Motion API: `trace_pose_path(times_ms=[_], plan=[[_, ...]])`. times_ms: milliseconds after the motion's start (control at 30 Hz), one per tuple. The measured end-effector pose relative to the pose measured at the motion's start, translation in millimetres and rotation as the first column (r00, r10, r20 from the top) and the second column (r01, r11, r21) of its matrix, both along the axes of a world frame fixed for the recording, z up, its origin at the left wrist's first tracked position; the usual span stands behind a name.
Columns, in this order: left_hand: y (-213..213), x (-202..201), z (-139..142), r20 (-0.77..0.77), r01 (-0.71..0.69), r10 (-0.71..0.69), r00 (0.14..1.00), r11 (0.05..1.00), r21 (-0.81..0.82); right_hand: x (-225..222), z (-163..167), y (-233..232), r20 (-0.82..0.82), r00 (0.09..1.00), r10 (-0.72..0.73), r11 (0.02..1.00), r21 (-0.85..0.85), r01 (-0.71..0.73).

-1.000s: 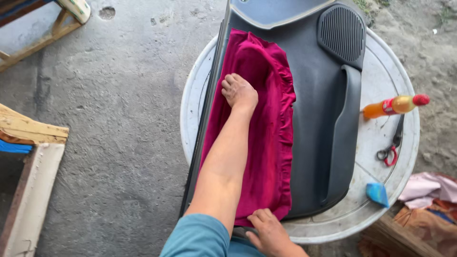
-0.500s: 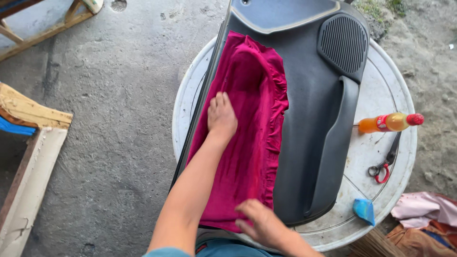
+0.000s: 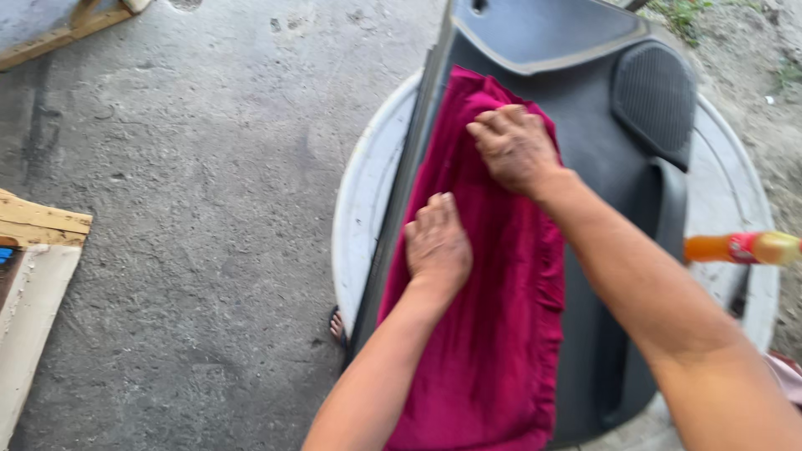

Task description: The person lays a piece of pink stretch fabric over a gray car door trim panel resting on a round table, smooths it with their hands, and works the fabric edge over the panel's rim, tucking and pulling the material around the panel's contours section by section.

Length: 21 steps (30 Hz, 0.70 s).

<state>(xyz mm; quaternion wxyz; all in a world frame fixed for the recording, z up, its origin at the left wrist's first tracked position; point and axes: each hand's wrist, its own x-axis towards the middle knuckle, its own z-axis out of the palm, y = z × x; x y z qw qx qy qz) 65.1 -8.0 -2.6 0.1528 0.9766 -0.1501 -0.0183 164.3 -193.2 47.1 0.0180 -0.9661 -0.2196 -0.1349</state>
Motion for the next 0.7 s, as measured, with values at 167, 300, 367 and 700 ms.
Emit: trace_pose_path(times_ms=[167, 300, 367, 700], plan=[[-45, 93, 2, 0.018, 0.001, 0.003, 1.000, 0.986, -0.167, 50, -7, -16, -0.210, 0.969, -0.129, 0.974, 0.158, 0.164], [-76, 141, 5, -0.031, -0.024, 0.018, 0.999, 0.978, -0.209, 77, -9, -28, -0.380, 0.913, -0.148, 0.943, 0.222, 0.246], [-84, 156, 5, -0.059, -0.029, 0.016, 0.998, 0.973, -0.228, 87, -11, -31, -0.411, 0.900, -0.146, 0.943, 0.218, 0.252], [-101, 186, -19, -0.063, 0.044, -0.060, 0.996, 0.970, -0.240, 103, -34, -46, -0.503, 0.846, -0.176, 0.906, 0.254, 0.340]])
